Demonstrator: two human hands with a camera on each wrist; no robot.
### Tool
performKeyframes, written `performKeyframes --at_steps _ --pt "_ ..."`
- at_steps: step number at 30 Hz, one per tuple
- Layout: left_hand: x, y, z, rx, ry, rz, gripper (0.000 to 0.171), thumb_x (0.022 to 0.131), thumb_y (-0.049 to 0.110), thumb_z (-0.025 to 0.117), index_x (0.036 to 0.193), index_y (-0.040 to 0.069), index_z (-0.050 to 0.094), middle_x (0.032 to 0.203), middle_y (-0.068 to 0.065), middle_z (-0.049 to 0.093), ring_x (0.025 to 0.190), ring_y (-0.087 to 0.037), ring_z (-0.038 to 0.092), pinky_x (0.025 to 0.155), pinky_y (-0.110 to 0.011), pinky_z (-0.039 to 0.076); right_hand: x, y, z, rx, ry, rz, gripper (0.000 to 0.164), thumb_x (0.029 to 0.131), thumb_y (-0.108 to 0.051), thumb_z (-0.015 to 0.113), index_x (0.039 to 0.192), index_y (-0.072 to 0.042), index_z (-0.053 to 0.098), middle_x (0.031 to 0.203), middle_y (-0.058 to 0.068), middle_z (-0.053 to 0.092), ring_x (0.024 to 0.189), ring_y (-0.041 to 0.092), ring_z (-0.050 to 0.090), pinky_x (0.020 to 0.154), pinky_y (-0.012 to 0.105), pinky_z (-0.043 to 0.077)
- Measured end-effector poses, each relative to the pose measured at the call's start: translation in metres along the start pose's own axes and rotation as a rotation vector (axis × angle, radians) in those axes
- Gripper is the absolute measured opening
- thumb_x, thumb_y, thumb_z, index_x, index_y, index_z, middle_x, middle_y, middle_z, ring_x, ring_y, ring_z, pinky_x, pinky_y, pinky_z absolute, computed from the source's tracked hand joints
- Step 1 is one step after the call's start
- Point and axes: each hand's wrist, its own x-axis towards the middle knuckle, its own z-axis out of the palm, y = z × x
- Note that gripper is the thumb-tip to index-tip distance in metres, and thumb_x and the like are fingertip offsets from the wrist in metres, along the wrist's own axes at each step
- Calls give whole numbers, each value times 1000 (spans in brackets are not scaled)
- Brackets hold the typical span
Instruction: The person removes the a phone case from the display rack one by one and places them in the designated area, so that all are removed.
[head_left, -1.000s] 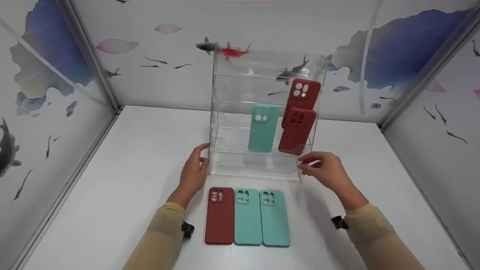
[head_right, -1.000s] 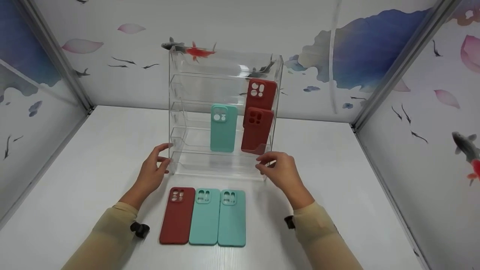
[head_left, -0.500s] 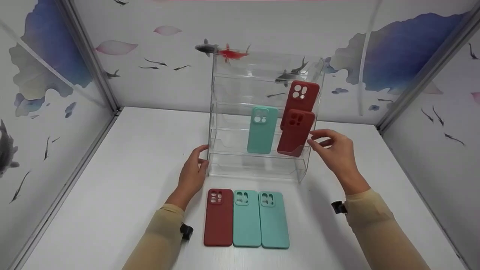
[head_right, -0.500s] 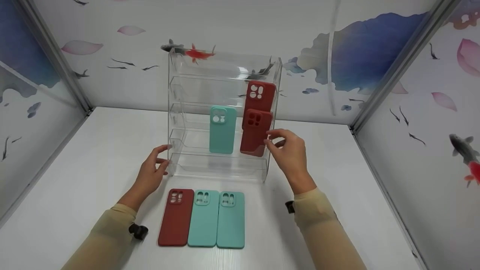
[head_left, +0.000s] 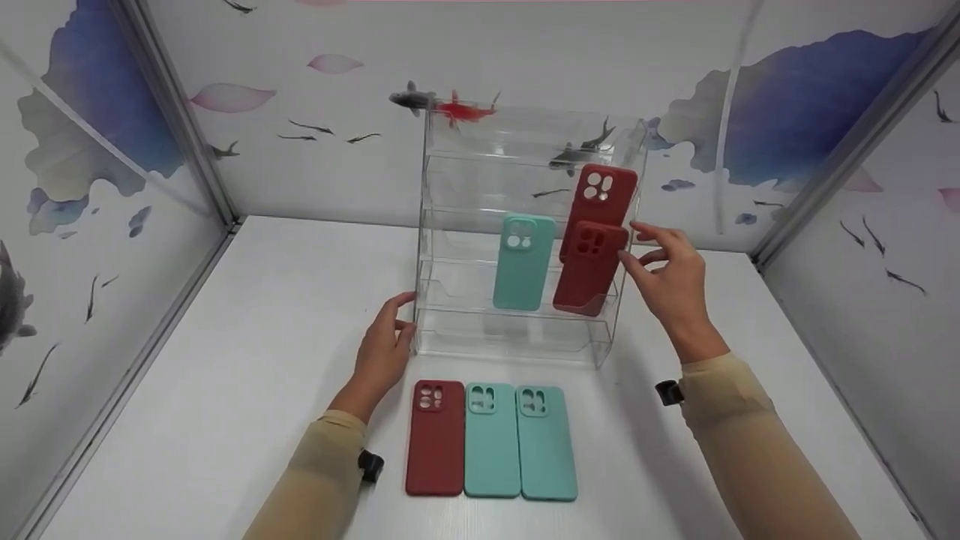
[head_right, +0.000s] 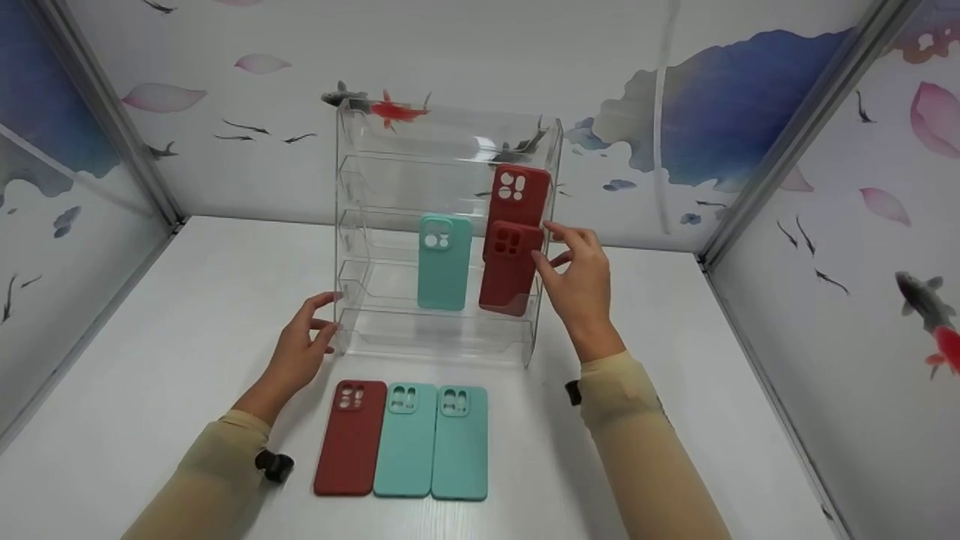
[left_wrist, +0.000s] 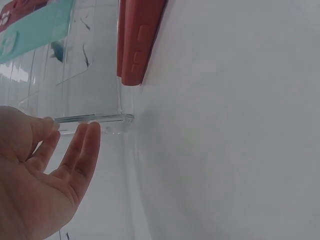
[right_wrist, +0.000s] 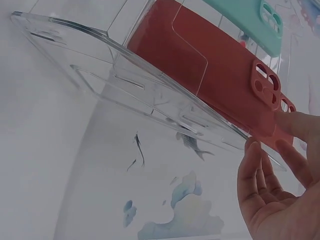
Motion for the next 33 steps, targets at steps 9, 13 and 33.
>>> performKeyframes --at_steps 9,13,33 --pt "-1 -1 0 1 5 -19 50 108 15 53 156 22 39 155 -6 51 121 -24 64 96 -47 53 2 2 7 -11 -4 -21 42 95 -22 77 136 -18 70 121 15 65 86 23 68 72 9 49" --pt "-2 -1 0 5 9 -7 50 108 13 52 156 20 39 153 -8 52 121 -25 64 95 -49 53 1 3 9 -4 6 -36 40 94 -20 78 133 -18 72 119 14 65 85 21 67 71 6 48" --pt "-2 -1 0 4 26 27 50 107 12 55 155 19 41 152 -8 53 117 -25 66 92 -48 54 -13 5 3 97 96 -125 27 94 -15 77 120 -18 77 114 3 76 95 15 73 82 13 55"
